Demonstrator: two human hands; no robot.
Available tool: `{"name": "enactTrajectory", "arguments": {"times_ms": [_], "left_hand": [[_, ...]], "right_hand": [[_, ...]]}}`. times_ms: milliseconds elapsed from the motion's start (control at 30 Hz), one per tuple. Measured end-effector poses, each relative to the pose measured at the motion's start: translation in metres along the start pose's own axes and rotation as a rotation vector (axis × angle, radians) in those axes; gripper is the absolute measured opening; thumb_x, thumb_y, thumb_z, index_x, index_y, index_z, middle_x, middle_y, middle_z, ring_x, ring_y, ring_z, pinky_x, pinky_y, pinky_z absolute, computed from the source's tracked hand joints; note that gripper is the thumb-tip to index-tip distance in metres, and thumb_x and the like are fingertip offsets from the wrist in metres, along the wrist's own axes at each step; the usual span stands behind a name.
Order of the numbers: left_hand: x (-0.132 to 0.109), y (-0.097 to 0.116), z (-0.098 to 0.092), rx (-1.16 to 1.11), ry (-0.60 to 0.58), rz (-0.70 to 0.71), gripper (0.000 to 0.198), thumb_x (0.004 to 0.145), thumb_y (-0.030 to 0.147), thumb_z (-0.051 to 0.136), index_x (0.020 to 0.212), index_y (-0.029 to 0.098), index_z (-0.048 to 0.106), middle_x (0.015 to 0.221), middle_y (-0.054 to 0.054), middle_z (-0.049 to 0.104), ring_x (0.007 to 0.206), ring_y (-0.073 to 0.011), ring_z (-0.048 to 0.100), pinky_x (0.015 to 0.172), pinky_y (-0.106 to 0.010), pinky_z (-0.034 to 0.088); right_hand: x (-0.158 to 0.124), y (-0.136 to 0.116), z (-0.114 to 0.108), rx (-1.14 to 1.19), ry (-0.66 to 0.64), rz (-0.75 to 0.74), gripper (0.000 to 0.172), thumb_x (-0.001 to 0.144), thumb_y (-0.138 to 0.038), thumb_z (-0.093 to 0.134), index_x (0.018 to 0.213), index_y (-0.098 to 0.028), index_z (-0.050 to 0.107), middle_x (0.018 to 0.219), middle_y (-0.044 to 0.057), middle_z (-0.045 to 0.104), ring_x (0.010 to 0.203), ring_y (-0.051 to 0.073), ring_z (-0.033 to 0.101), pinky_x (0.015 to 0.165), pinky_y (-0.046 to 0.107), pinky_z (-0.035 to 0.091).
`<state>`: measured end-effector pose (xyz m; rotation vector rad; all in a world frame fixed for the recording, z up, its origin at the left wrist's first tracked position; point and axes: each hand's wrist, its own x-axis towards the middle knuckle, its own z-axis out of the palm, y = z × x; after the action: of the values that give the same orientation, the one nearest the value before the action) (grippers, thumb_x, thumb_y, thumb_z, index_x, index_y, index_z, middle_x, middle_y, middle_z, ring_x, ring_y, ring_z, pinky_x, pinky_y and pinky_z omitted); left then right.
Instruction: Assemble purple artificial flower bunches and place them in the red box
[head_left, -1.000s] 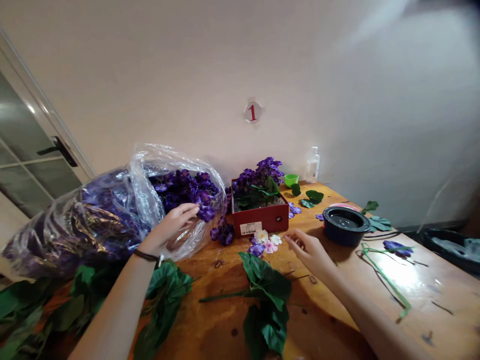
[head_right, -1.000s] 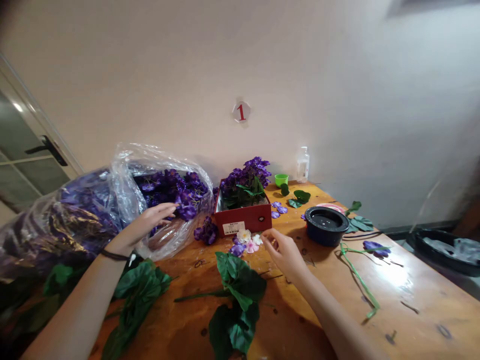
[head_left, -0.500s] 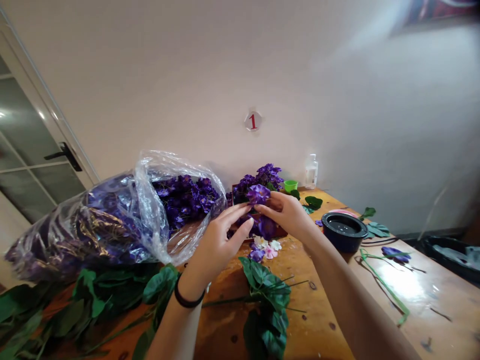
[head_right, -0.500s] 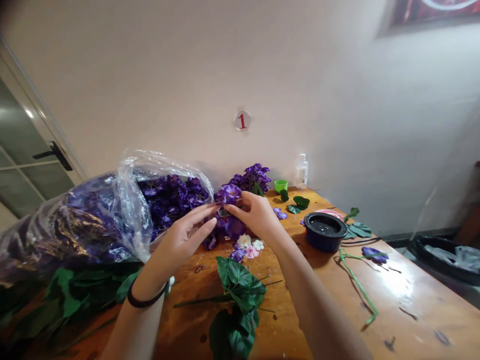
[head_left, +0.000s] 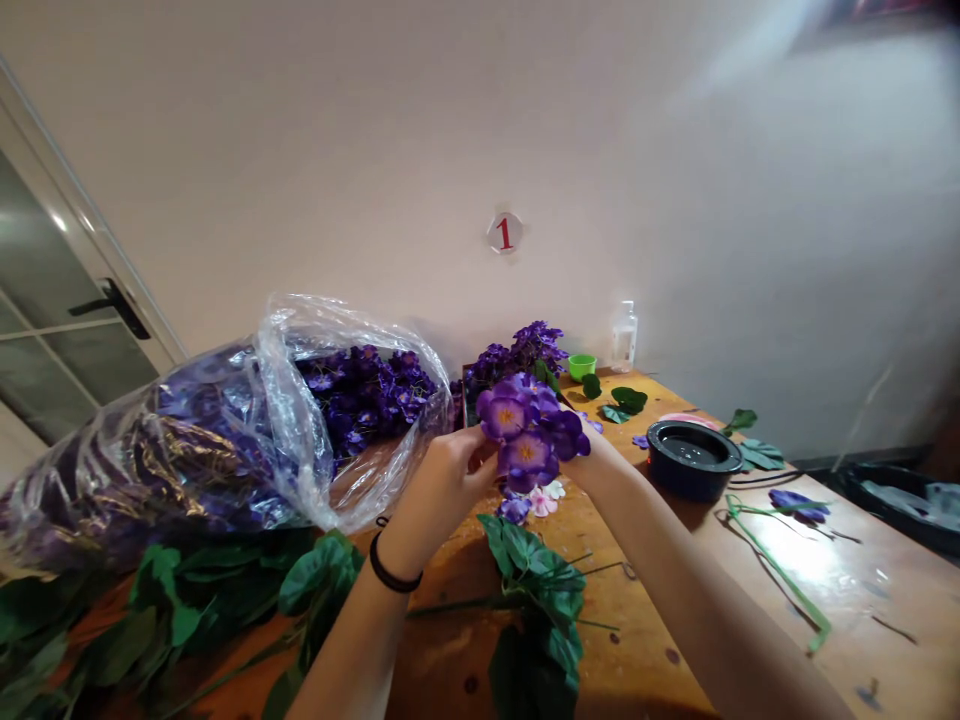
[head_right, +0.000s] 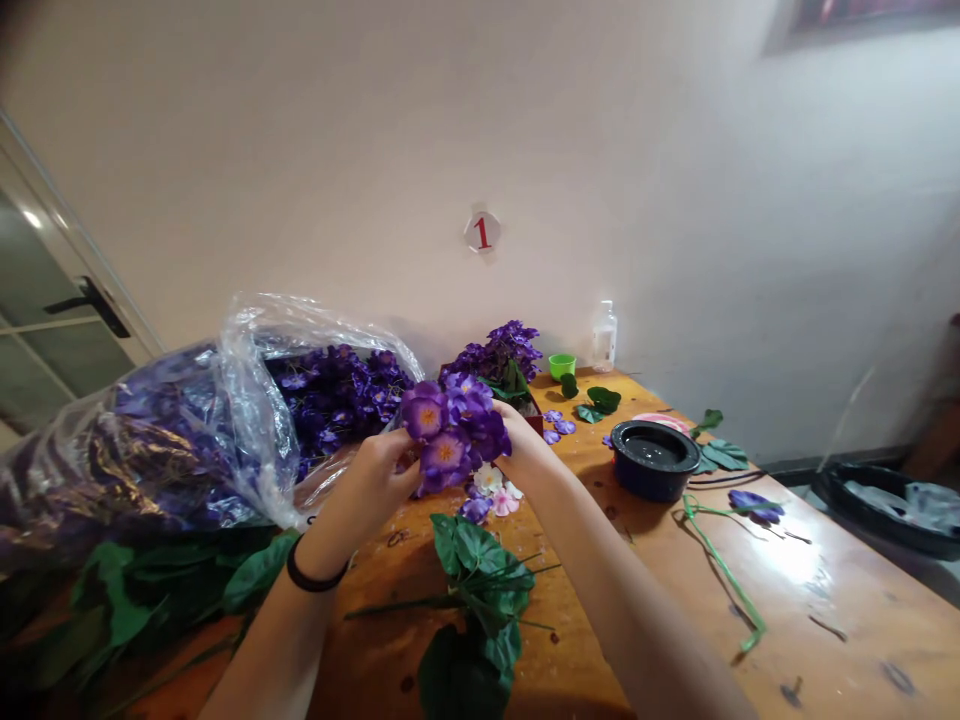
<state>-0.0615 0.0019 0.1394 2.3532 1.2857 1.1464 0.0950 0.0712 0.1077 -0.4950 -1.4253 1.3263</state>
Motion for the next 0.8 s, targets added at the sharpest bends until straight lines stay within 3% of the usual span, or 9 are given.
{"name": "enactTrajectory", "arguments": {"times_ms": [133, 233, 333, 433, 500, 567, 667, 800], "left_hand": [[-0.002, 0.005, 0.002, -0.130, -0.011, -0.044, 0.025, 0.084, 0.023, 0.049, 0.062, 0.015, 0.054, 0.060, 0.002, 0.057, 0.055, -0.0093, 0.050, 0.050, -0.020, 0.035], [-0.002, 0.005, 0.003, -0.405, 0.001, -0.112, 0.030, 0.087, 0.036, 0.049, 0.067, 0.015, 0.056, 0.055, 0.003, 0.053, 0.050, -0.0085, 0.049, 0.047, -0.019, 0.036], [-0.002, 0.005, 0.007, -0.769, -0.030, -0.172, 0.034, 0.087, 0.044, 0.050, 0.069, 0.016, 0.052, 0.048, 0.006, 0.044, 0.039, -0.0053, 0.041, 0.041, -0.018, 0.033], [-0.003, 0.005, 0.015, -1.017, -0.279, -0.246, 0.038, 0.087, 0.044, 0.049, 0.062, 0.016, 0.047, 0.042, 0.008, 0.038, 0.031, -0.0033, 0.033, 0.034, -0.016, 0.027], [-0.003, 0.004, 0.020, -1.116, -0.421, -0.298, 0.037, 0.086, 0.044, 0.051, 0.062, 0.017, 0.045, 0.040, 0.009, 0.034, 0.028, -0.0027, 0.028, 0.030, -0.015, 0.022], [-0.003, 0.004, 0.023, -1.181, -0.480, -0.334, 0.036, 0.085, 0.043, 0.053, 0.063, 0.017, 0.044, 0.040, 0.010, 0.032, 0.028, -0.0022, 0.023, 0.029, -0.014, 0.018], [-0.004, 0.006, 0.021, -1.221, -0.510, -0.352, 0.036, 0.088, 0.042, 0.050, 0.064, 0.017, 0.043, 0.041, 0.010, 0.030, 0.029, -0.0019, 0.020, 0.029, -0.013, 0.016], [-0.005, 0.008, 0.013, -1.215, -0.478, -0.348, 0.036, 0.090, 0.039, 0.047, 0.063, 0.016, 0.043, 0.041, 0.010, 0.028, 0.030, -0.0018, 0.020, 0.029, -0.012, 0.017]], "right_hand": [[-0.004, -0.001, 0.011, 0.164, -0.027, 0.015, 0.031, 0.065, -0.044, 0.071, 0.083, -0.021, 0.065, 0.084, 0.002, 0.067, 0.081, 0.017, 0.062, 0.073, 0.030, 0.052], [-0.006, -0.006, 0.008, 0.106, -0.034, 0.040, 0.028, 0.069, -0.045, 0.068, 0.083, -0.021, 0.064, 0.077, 0.001, 0.065, 0.074, 0.014, 0.061, 0.065, 0.025, 0.051], [-0.010, -0.011, 0.002, 0.076, -0.304, 0.071, 0.041, 0.066, -0.048, 0.071, 0.095, -0.020, 0.065, 0.083, 0.002, 0.065, 0.080, 0.015, 0.062, 0.071, 0.026, 0.051], [-0.016, -0.015, 0.001, 0.092, -0.553, 0.067, 0.053, 0.061, -0.046, 0.076, 0.106, -0.020, 0.064, 0.090, 0.003, 0.066, 0.088, 0.018, 0.062, 0.081, 0.031, 0.050], [-0.019, -0.016, 0.003, 0.100, -0.518, 0.068, 0.049, 0.064, -0.046, 0.073, 0.106, -0.020, 0.065, 0.080, 0.002, 0.066, 0.078, 0.017, 0.062, 0.073, 0.030, 0.052], [-0.021, -0.017, 0.005, 0.138, -0.387, 0.047, 0.047, 0.067, -0.046, 0.070, 0.105, -0.019, 0.066, 0.069, 0.001, 0.063, 0.063, 0.014, 0.059, 0.059, 0.026, 0.050], [-0.020, -0.016, 0.003, 0.232, -0.196, -0.022, 0.049, 0.065, -0.041, 0.072, 0.109, -0.021, 0.064, 0.064, -0.002, 0.057, 0.050, 0.009, 0.047, 0.045, 0.020, 0.042], [-0.016, -0.018, -0.002, 0.242, -0.075, -0.045, 0.050, 0.056, -0.035, 0.079, 0.102, -0.023, 0.064, 0.064, -0.004, 0.054, 0.047, 0.007, 0.038, 0.041, 0.019, 0.035]]}}
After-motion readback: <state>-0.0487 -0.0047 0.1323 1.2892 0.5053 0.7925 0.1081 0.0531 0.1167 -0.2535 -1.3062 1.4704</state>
